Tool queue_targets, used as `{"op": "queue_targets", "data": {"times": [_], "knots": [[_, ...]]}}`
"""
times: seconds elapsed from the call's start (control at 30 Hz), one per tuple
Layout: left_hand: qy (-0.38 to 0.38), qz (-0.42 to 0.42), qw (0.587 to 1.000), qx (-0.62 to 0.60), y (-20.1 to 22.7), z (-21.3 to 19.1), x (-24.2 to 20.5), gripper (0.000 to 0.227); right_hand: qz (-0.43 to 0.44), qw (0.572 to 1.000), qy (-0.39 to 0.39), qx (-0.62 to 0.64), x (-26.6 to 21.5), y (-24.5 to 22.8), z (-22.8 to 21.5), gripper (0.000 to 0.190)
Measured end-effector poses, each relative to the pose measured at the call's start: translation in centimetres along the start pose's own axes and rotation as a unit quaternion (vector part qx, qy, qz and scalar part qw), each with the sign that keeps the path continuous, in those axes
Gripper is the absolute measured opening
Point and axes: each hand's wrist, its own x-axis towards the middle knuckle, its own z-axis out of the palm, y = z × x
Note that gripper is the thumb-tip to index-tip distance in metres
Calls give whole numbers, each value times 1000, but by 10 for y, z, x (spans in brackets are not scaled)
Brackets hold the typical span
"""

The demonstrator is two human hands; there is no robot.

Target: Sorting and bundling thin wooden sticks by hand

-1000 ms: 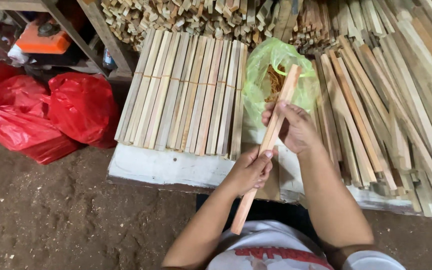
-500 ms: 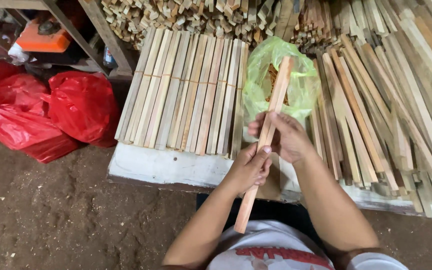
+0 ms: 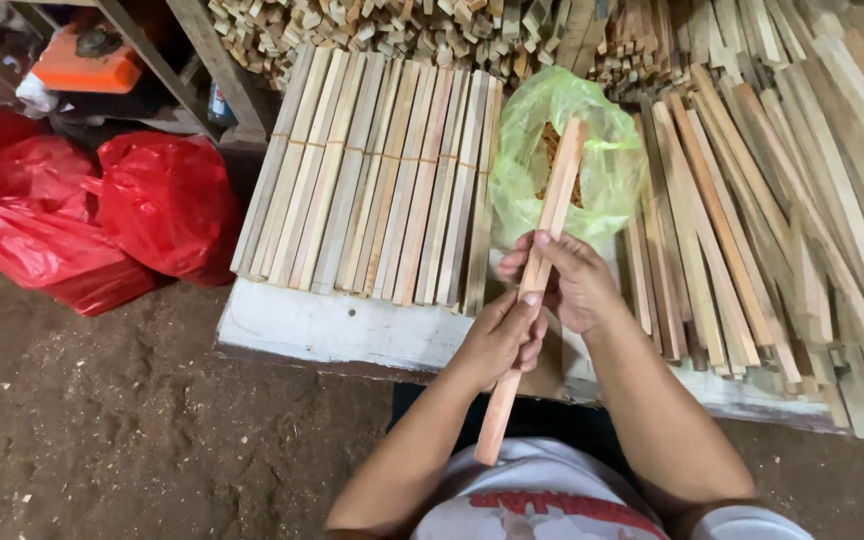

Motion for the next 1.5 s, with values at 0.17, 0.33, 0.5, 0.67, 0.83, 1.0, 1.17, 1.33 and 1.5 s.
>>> {"op": "queue_targets", "data": {"times": [0.17,0.33,0.5,0.67,0.83,1.0,1.17,1.33,1.5], "knots": [[-56,-22,997,48,8,1,-27,32,-49,999,6,10,17,-49,-11,30],[-52,-42,997,38,-4,2,-31,29,-91,994,40,42,33,-58,-9,36],[-23,-53,997,58,-4,-3,-26,30,-45,996,55,48,25,-8,-10,32],[-12,-52,998,40,-17,-6,-24,31,-26,998,42,43,10,0,-8,33],[-2,-53,998,21,-16,0,-28,29,-23,999,20,34,4,-9,-7,36],[-10,-48,999,11,-13,2,-33,31,-10,999,0,48,-1,-17,-9,66],[-4,-43,999,21,-16,0,-32,31,-65,996,52,37,-4,-6,-8,37],[9,-33,999,20,-13,0,-37,31,-71,996,57,12,-9,1,5,34],[18,-16,999,44,-7,-6,-37,33,-53,997,54,29,2,6,3,36]]}}
